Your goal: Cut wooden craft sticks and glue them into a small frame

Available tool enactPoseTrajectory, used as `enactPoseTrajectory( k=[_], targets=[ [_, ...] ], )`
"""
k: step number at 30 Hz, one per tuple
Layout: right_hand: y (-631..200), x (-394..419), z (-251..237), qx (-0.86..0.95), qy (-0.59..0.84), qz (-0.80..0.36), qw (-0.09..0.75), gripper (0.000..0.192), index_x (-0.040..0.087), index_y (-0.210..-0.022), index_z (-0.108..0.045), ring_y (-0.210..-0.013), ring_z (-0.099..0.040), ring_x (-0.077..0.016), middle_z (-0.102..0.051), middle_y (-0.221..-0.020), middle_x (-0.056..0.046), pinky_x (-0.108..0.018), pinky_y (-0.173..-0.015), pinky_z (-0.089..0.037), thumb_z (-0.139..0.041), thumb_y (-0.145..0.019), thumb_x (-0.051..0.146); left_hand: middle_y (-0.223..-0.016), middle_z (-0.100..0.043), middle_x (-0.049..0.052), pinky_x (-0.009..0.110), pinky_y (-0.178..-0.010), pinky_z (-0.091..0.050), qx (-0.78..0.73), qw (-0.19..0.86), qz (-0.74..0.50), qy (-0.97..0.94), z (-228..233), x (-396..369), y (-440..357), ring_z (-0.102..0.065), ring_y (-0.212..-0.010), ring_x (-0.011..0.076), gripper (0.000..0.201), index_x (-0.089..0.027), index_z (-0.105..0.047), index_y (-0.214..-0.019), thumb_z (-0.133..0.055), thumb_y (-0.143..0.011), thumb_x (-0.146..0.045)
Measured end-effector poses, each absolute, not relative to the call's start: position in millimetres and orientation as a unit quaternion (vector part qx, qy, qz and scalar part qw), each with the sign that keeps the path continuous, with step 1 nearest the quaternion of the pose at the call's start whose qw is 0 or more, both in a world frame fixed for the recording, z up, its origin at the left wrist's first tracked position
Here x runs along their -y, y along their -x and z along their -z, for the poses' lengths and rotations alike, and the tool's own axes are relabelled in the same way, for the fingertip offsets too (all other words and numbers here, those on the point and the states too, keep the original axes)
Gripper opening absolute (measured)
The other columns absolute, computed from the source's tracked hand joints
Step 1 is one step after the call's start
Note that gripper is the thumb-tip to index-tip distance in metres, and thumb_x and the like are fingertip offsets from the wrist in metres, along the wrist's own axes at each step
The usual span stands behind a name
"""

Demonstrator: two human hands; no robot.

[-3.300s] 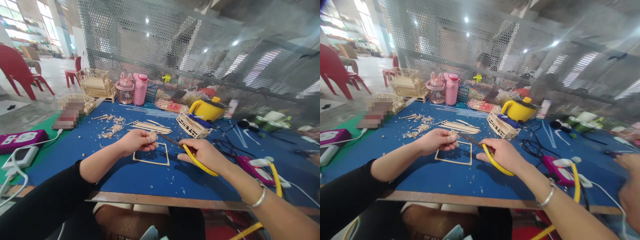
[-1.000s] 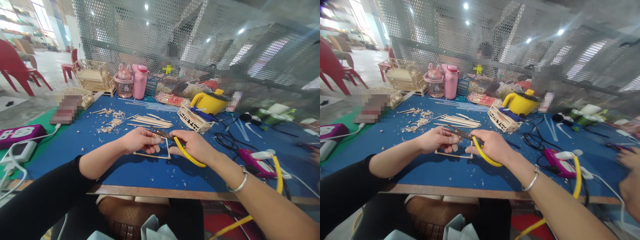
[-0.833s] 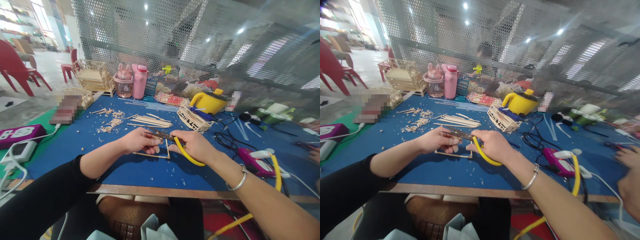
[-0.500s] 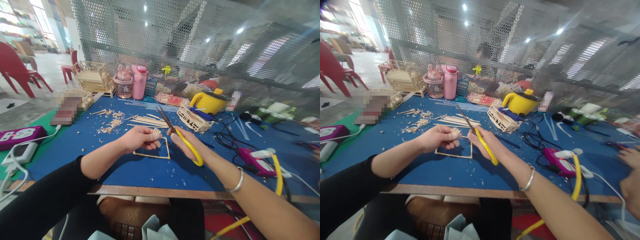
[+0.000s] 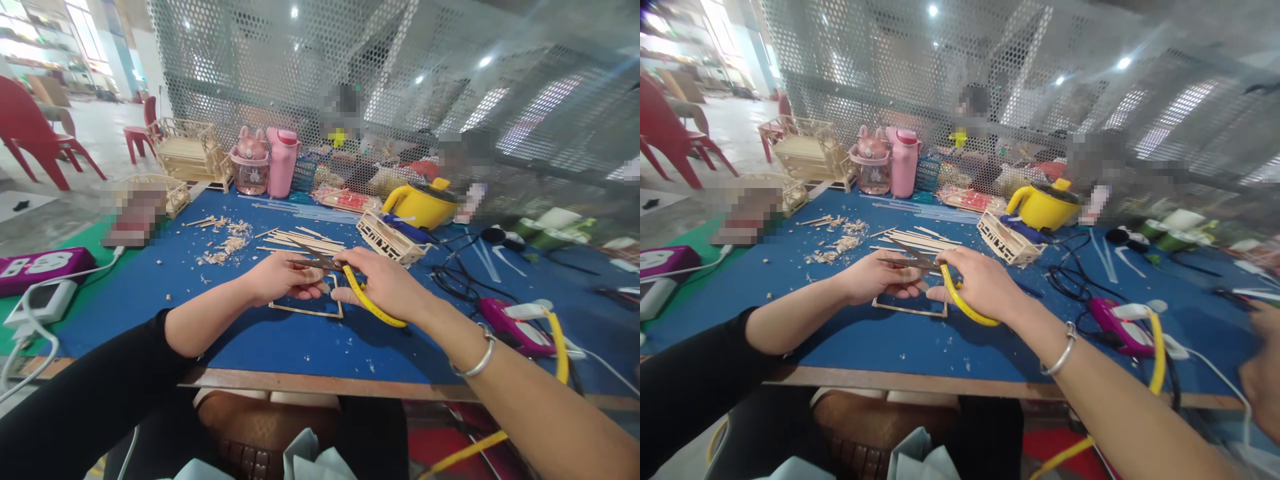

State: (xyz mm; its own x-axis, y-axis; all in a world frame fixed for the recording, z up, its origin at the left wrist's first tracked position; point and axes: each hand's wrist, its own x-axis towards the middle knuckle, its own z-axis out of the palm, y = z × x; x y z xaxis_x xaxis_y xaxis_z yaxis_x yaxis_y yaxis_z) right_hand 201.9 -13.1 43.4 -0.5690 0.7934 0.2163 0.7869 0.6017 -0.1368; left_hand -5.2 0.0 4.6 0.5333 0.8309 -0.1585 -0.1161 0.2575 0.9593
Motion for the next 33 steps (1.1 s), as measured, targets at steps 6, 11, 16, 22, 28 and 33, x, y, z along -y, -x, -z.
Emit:
enactPoseTrajectory(
  k=[6,11,16,22,28,33],
  targets=[
    [-203,13,-43,0.889,0.437,0.003,0.134,0.059,0.019,-0.11,-0.06,-0.088,-0.061,-0.0248,-0.064,-0.102,-0.01,-0.035,-0.077,-0.047,-0.061,-0.071,0.063,-0.072,-0.069,0.005,0.02,-0.057,-0.05,-0.359,0.69,-0.325,-0.539,-7,2,6,-0.062,-0.06,0.0086,0.017,-0.011,-0.069,-0.08,-0.072,-0.072,-0.027],
    [-208,15,-42,0.896,0.422,0.026,0.136,0.05,0.02,-0.101,-0.064,-0.081,-0.063,-0.022,-0.068,-0.092,-0.008,-0.03,-0.07,-0.045,-0.06,-0.073,0.061,-0.068,-0.068,0.004,0.021,-0.058,-0.049,-0.365,0.676,-0.315,-0.557,-8,3,5,-0.06,-0.057,0.0078,0.019,-0.011,-0.069,-0.078,-0.074,-0.07,-0.028],
    [-207,11,-37,0.856,0.48,-0.032,0.187,0.043,0.018,-0.085,-0.063,-0.055,-0.054,-0.014,-0.062,-0.063,-0.001,-0.023,-0.054,-0.038,-0.052,-0.08,0.059,-0.073,-0.071,0.006,0.017,-0.057,-0.049,-0.351,0.698,-0.323,-0.534,-6,-1,5,-0.061,-0.059,0.0068,0.023,-0.011,-0.069,-0.078,-0.072,-0.072,-0.033],
    [-235,-20,-36,0.784,0.599,0.014,0.163,0.042,0.019,-0.09,-0.065,-0.063,-0.058,-0.0194,-0.066,-0.074,-0.005,-0.028,-0.056,-0.042,-0.065,-0.067,0.056,-0.093,-0.072,0.009,0.013,-0.054,-0.05,-0.361,0.743,-0.35,-0.443,-6,-7,10,-0.067,-0.073,0.0095,0.019,-0.014,-0.068,-0.088,-0.07,-0.075,-0.028],
    [-272,-40,-17,0.762,0.641,0.034,0.081,0.036,0.02,-0.099,-0.064,-0.062,-0.06,-0.0189,-0.068,-0.074,-0.005,-0.027,-0.052,-0.043,-0.065,-0.068,0.037,-0.076,-0.069,0.004,0.01,-0.054,-0.051,-0.384,0.729,-0.391,-0.411,-7,-8,7,-0.061,-0.058,0.0033,0.008,-0.013,-0.068,-0.084,-0.064,-0.081,-0.019],
    [-268,-45,-25,0.765,0.64,0.059,0.038,0.03,0.018,-0.095,-0.068,-0.067,-0.063,-0.0225,-0.07,-0.081,-0.01,-0.03,-0.053,-0.045,-0.063,-0.07,0.033,-0.078,-0.07,0.005,0.01,-0.056,-0.051,-0.398,0.718,-0.386,-0.42,-6,-8,4,-0.063,-0.062,0.0041,0.01,-0.013,-0.068,-0.085,-0.063,-0.082,-0.02]
  ],
)
